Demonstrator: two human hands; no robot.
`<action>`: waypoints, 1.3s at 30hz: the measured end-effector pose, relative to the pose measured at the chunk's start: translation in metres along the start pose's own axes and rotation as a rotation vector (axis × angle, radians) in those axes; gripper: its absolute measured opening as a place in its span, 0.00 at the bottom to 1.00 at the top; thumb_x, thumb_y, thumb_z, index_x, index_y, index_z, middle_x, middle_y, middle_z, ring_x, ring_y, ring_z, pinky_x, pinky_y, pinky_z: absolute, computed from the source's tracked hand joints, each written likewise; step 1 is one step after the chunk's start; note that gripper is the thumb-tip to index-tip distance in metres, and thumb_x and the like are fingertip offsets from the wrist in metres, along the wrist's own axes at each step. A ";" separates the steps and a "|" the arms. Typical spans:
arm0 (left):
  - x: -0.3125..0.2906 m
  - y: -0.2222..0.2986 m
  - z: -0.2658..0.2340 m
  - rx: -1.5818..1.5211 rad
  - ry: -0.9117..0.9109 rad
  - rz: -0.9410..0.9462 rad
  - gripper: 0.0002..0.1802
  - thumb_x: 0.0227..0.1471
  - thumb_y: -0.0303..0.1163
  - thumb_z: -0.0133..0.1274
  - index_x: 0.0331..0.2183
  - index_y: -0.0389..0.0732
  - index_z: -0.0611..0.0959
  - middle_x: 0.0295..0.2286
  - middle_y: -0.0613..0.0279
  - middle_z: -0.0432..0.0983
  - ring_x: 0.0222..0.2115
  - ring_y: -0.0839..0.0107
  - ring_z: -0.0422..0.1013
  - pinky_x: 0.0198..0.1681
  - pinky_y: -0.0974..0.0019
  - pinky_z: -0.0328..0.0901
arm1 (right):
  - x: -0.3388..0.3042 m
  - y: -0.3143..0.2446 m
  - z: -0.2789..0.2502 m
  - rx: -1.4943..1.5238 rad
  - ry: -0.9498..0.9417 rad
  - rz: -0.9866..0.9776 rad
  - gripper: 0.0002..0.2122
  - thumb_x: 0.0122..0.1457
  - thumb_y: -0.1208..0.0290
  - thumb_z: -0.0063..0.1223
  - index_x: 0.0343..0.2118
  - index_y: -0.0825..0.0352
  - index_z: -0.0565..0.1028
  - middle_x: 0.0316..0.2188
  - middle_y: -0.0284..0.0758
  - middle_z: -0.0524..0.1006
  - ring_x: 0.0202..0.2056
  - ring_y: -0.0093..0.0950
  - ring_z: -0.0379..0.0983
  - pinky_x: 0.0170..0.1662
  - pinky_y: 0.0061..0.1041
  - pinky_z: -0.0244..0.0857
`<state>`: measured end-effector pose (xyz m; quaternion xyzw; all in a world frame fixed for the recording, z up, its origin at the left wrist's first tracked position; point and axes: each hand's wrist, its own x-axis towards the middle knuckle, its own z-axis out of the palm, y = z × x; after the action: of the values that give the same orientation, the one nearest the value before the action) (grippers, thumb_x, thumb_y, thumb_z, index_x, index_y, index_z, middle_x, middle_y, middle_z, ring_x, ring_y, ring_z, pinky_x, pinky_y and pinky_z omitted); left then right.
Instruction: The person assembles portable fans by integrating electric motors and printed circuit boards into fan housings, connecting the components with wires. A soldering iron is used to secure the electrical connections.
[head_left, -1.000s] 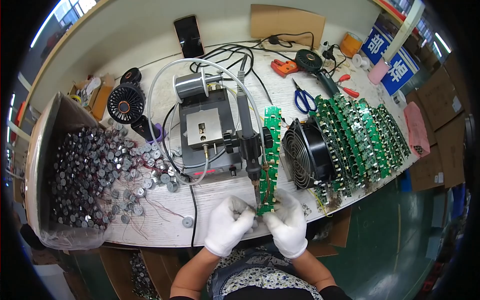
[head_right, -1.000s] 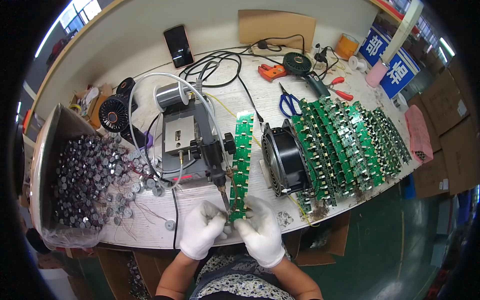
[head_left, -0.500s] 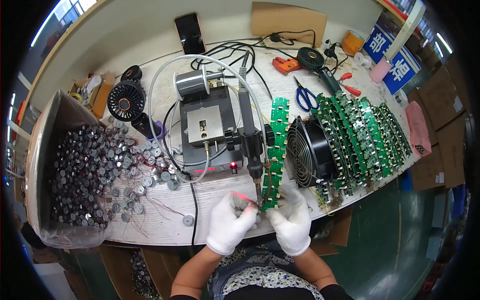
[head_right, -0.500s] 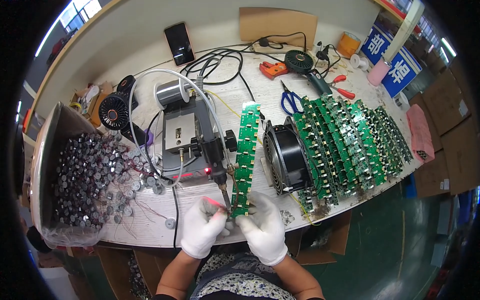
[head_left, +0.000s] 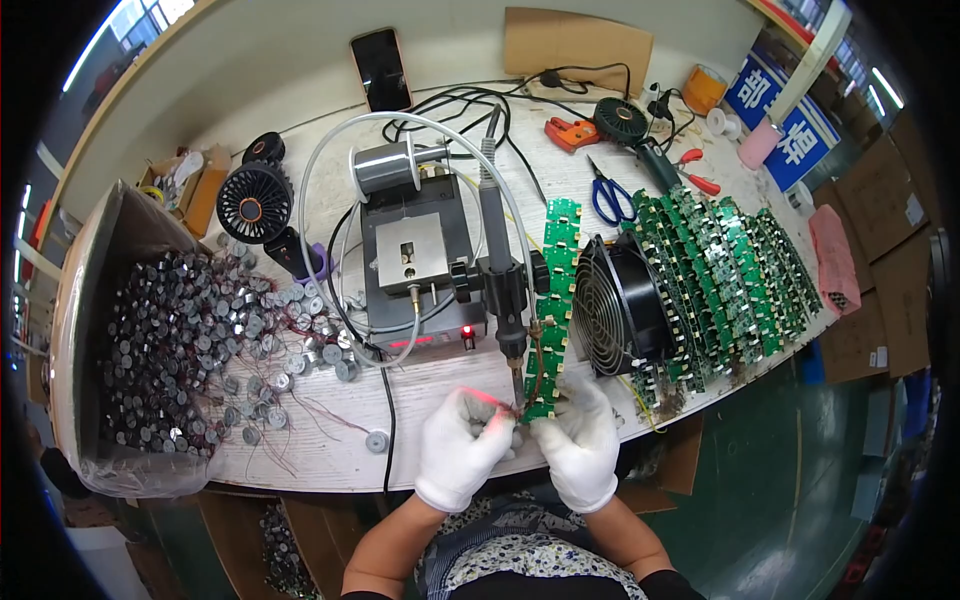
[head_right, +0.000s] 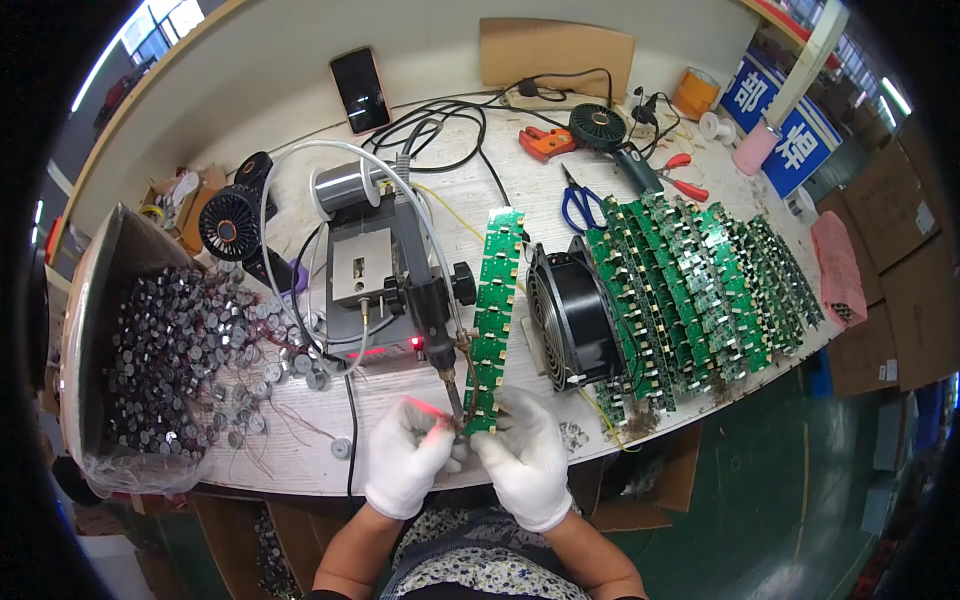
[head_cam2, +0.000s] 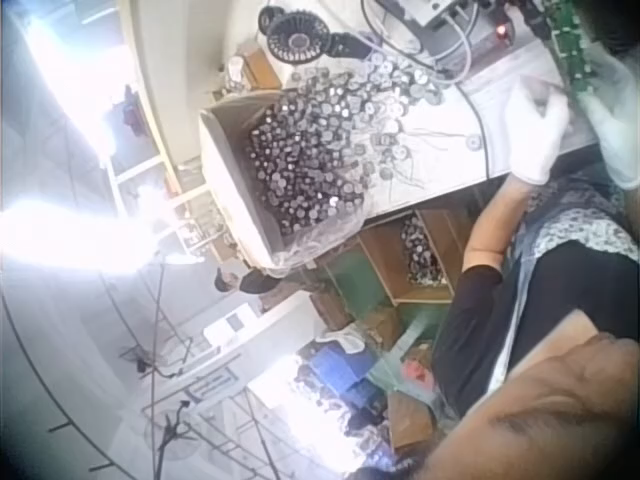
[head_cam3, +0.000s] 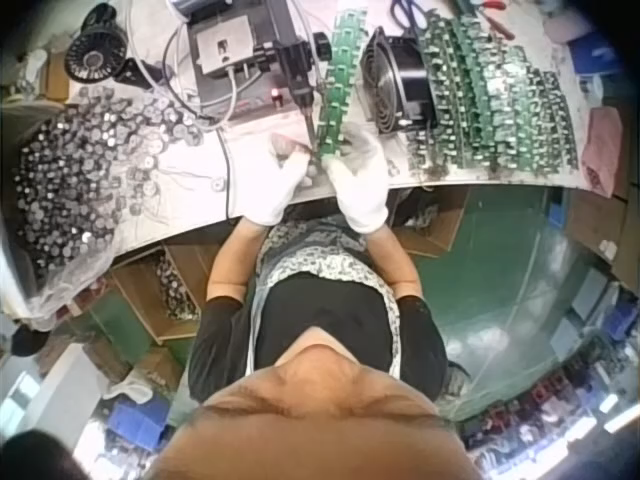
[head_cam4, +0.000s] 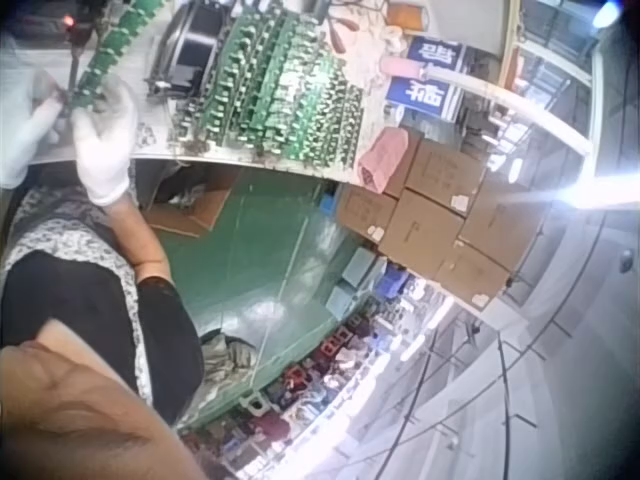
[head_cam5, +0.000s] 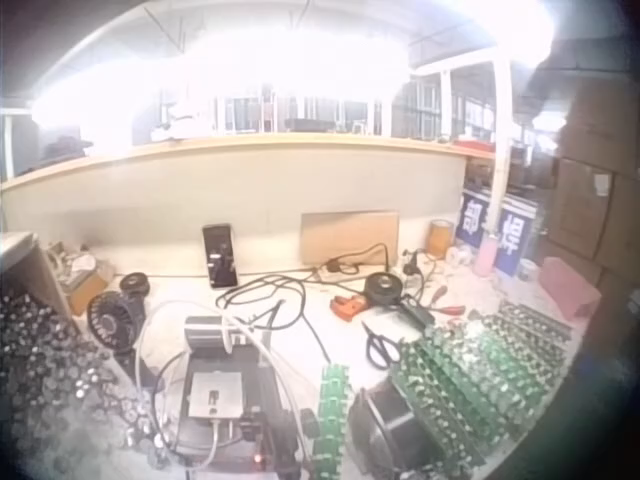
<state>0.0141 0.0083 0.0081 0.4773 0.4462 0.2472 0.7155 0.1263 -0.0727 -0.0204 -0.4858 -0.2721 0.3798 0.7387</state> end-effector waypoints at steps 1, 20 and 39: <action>0.000 0.000 0.000 -0.011 -0.003 -0.005 0.08 0.50 0.24 0.53 0.31 0.31 0.72 0.24 0.58 0.74 0.21 0.75 0.73 0.23 0.73 0.69 | 0.000 0.000 0.000 0.000 0.000 0.000 0.24 0.51 0.89 0.49 0.52 0.74 0.59 0.48 0.41 0.66 0.44 0.30 0.69 0.46 0.26 0.66; 0.017 0.018 -0.021 0.346 -0.325 -0.033 0.08 0.46 0.26 0.49 0.29 0.30 0.74 0.21 0.58 0.75 0.20 0.76 0.72 0.24 0.73 0.68 | -0.005 0.001 -0.001 0.022 -0.002 0.041 0.23 0.51 0.90 0.46 0.52 0.76 0.58 0.46 0.43 0.67 0.43 0.31 0.70 0.45 0.28 0.68; 0.027 0.019 -0.027 0.448 -0.433 0.064 0.05 0.45 0.23 0.48 0.27 0.32 0.71 0.22 0.58 0.73 0.19 0.75 0.72 0.22 0.73 0.66 | -0.006 0.000 -0.001 0.011 -0.021 0.027 0.24 0.51 0.90 0.46 0.52 0.74 0.59 0.47 0.42 0.67 0.45 0.31 0.69 0.47 0.28 0.67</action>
<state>0.0046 0.0504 0.0102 0.6787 0.3114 0.0577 0.6626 0.1240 -0.0778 -0.0206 -0.4816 -0.2711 0.3962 0.7332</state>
